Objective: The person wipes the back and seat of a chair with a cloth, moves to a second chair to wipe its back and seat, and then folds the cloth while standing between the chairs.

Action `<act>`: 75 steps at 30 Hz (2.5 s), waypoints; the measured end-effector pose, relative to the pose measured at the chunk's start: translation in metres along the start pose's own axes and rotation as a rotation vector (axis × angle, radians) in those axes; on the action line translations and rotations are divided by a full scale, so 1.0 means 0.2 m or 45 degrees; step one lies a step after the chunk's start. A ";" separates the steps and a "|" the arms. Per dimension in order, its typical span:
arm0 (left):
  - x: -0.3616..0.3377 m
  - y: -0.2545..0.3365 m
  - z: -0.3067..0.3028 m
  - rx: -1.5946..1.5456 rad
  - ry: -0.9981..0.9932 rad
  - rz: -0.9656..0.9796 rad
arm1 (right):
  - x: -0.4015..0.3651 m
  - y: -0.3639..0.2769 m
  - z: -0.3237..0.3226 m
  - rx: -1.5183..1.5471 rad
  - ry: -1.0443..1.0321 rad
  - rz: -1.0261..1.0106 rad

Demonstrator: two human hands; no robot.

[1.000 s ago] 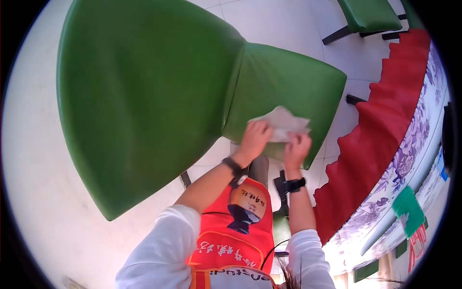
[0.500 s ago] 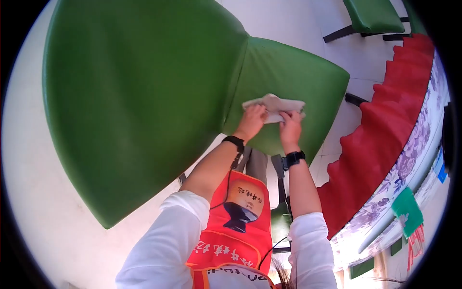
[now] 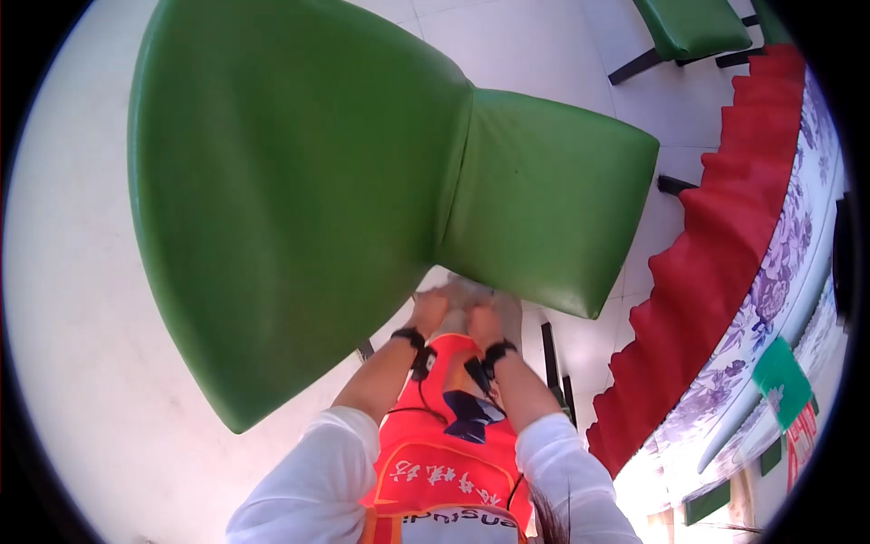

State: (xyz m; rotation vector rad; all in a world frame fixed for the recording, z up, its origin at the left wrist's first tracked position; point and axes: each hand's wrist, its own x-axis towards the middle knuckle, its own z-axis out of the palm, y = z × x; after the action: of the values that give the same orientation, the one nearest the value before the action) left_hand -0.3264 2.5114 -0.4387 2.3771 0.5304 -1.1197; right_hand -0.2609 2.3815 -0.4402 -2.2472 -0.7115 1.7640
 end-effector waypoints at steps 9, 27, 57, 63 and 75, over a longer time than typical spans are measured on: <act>0.14 0.42 -0.36 -0.274 0.759 0.733 | -0.30 0.21 -0.40 0.083 1.281 -0.021; 0.88 0.74 -0.78 0.156 0.864 1.178 | 0.14 0.34 -0.81 0.660 1.424 0.187; -0.07 -0.03 -0.08 0.457 0.372 0.321 | -0.07 -0.23 0.10 0.274 0.638 -0.175; 0.04 0.30 -0.54 0.468 0.582 0.506 | -0.13 0.02 -0.41 0.222 1.204 -0.441; 0.52 0.95 -0.29 0.083 0.833 1.067 | -0.20 0.75 -0.47 0.227 1.582 0.426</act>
State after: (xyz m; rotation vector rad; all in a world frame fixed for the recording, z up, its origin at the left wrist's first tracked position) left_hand -0.1297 2.4019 -0.4430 2.5693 -0.3237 0.0118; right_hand -0.1411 2.2457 -0.4461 -2.7548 0.0940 0.1995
